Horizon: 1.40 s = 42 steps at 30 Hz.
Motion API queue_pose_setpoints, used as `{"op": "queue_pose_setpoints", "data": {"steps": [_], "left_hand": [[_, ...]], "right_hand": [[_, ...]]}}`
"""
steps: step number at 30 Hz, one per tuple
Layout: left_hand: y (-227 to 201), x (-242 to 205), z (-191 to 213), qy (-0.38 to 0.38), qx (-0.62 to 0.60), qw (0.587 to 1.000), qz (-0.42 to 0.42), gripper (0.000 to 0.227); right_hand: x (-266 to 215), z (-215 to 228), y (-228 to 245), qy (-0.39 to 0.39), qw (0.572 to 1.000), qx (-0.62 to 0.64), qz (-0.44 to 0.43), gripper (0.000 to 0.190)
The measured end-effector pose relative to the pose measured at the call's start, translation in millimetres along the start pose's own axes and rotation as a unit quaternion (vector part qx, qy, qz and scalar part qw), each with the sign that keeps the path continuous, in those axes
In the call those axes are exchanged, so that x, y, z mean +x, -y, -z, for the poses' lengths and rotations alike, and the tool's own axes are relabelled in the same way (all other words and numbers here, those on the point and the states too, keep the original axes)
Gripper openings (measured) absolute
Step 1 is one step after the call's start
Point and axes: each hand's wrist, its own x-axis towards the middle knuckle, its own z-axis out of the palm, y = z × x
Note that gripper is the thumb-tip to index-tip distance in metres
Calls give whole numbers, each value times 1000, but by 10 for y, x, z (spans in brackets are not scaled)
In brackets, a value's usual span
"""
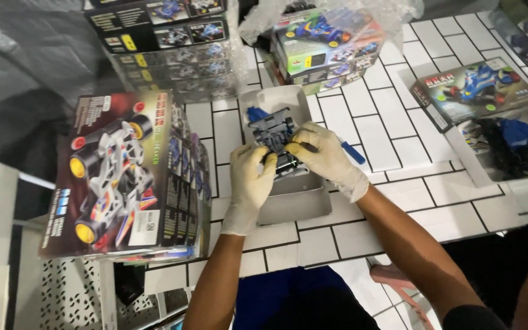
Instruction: The person assembles a blue toy car chassis on a tiled table, using pliers to manipulate small components. They remove the blue body shell, attach black parts to the frame, and use red-handled pliers to adjust the assembly before placing the body back on.
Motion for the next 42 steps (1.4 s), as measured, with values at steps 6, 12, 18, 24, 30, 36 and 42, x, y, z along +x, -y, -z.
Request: {"op": "queue_pose_setpoints", "data": {"steps": [6,12,18,24,30,36,42], "left_hand": [[-127,72,105,13,-26,1000,4,18],[-196,130,144,18,-24,999,16,19],[-202,146,149,19,-42,999,7,21],[-150,111,124,18,-37,999,8,17],[-134,121,97,13,-38,999,1,19],[-150,86,101,12,-31,999,10,20],[-79,27,33,17,-17,999,22,20]], "right_hand": [[66,3,75,-7,999,-15,33,27],[35,-17,-19,-8,1000,-14,27,30],[100,-14,80,-11,999,-4,50,30],[44,-38,2,-21,999,-6,42,29],[33,-25,-27,-13,999,-14,36,31],[32,-29,-21,-8,999,-23,43,30],[67,-10,36,-13,999,-22,39,30]]}}
